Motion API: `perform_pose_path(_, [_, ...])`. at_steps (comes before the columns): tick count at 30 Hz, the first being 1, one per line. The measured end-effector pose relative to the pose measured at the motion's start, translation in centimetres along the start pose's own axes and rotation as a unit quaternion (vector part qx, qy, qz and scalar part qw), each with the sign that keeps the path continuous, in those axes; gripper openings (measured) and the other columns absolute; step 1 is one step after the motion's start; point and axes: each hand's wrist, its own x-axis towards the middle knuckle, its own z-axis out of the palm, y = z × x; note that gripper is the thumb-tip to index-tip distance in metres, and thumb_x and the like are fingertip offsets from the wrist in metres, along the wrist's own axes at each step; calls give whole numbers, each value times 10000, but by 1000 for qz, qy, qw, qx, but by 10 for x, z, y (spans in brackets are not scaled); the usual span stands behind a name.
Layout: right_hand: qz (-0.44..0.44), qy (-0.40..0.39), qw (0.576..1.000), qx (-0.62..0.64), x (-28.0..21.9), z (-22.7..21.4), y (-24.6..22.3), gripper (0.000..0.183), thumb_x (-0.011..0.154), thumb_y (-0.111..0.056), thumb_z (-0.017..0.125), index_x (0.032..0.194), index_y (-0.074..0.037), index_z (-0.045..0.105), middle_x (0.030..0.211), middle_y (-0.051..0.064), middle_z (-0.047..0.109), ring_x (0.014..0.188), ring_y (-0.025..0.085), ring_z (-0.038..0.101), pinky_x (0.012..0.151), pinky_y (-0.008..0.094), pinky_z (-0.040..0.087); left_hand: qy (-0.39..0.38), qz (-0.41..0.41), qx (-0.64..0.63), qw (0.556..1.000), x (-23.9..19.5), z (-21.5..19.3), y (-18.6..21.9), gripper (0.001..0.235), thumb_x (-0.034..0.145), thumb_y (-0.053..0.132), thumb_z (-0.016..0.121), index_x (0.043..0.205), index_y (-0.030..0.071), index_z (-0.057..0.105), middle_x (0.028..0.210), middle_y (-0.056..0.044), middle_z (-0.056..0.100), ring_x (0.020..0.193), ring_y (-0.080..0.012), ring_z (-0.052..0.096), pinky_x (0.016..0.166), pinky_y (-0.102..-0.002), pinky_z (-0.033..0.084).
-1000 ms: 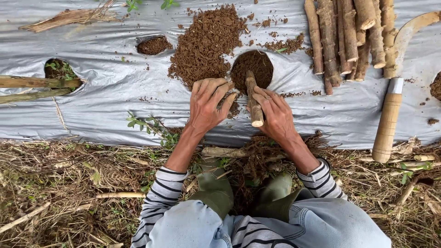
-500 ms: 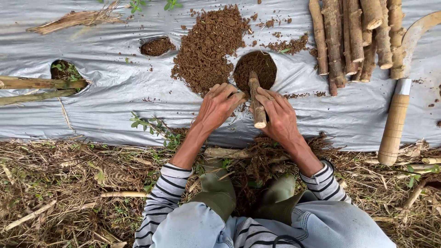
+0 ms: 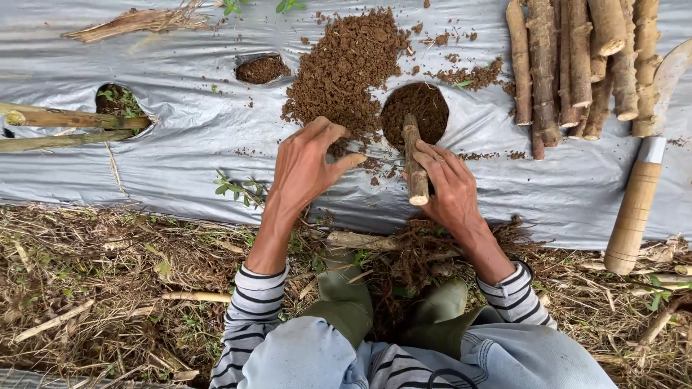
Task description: Clearing a planting hole in plastic mulch with a sickle and hands, then planting a cassava cutting into the soil.
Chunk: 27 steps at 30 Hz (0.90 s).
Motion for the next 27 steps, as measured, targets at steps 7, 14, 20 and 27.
perform_pose_path(7, [3,7,1000,-1,-3,3,2,390,879,-160,746,1244,-42,675,1271,207,726,1117,369,708,963,503,565,-179,-69,95,977,-13,41,-13,234,910,141,735,1135,80,735,984,-80,706,825,-224,704,800,-401,570])
perform_pose_path(14, [-2,18,1000,-6,-1,2,2,364,882,-146,740,1228,-52,682,1257,182,733,1094,354,713,926,485,579,-67,17,109,992,7,126,-38,190,1038,228,558,1060,98,696,877,-43,621,778,-189,619,721,-326,497])
perform_pose_path(20, [2,26,1000,0,3,-2,-4,341,897,-168,745,1220,-69,701,1272,150,734,1104,336,713,927,459,579,-20,64,201,977,24,145,-34,215,1031,176,510,883,119,655,777,-12,519,747,-174,469,694,-302,372])
perform_pose_path(27, [-5,22,1000,9,-3,2,2,373,877,-137,745,1228,-25,686,1243,208,730,1082,384,710,938,508,570,-12,74,179,981,22,128,-28,120,937,94,642,1011,96,737,902,-43,638,801,-187,536,709,-322,410])
